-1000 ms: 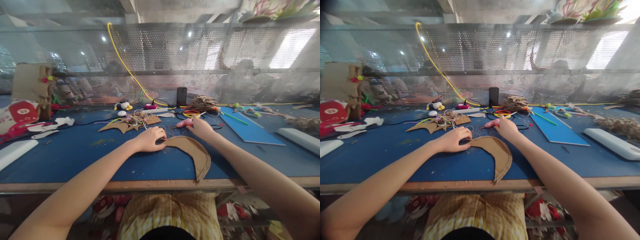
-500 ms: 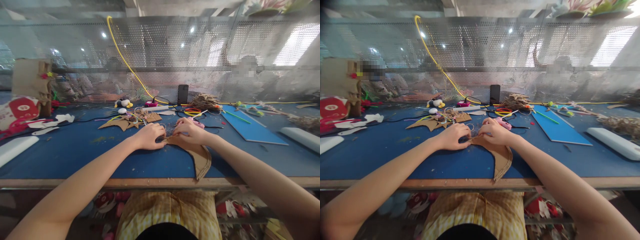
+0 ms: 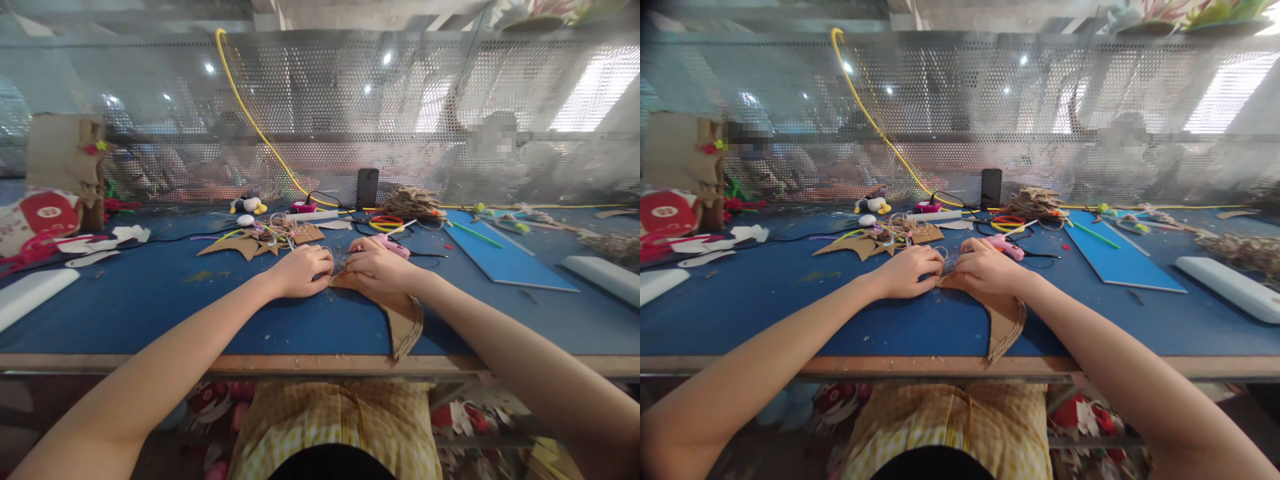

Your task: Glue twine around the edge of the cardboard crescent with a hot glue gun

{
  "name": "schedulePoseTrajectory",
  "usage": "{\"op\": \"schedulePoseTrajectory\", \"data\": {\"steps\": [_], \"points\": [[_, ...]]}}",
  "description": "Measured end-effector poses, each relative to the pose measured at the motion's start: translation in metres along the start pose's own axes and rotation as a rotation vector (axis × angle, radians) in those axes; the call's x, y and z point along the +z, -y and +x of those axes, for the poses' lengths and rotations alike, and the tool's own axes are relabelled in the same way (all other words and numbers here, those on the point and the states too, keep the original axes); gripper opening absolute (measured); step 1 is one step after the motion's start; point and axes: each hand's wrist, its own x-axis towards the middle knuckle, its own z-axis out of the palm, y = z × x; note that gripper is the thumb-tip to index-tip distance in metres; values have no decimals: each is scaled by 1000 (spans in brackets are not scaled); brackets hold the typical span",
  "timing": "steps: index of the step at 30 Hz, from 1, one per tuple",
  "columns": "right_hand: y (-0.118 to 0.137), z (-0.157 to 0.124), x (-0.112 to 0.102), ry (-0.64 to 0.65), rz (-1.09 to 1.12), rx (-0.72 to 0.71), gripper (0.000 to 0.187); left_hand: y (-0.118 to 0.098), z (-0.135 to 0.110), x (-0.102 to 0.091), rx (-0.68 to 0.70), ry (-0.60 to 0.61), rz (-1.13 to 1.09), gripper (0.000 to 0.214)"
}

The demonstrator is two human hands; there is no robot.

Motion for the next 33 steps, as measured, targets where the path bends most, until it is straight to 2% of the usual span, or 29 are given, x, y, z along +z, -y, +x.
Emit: {"op": "schedulePoseTrajectory", "data": {"steps": [9, 33], "points": [[0, -1, 3, -22, -16, 56, 27, 0, 0, 0, -3, 24, -13, 17], [5, 1, 2, 41, -65, -16, 29, 0, 2, 2, -60, 22, 99, 20]]}}
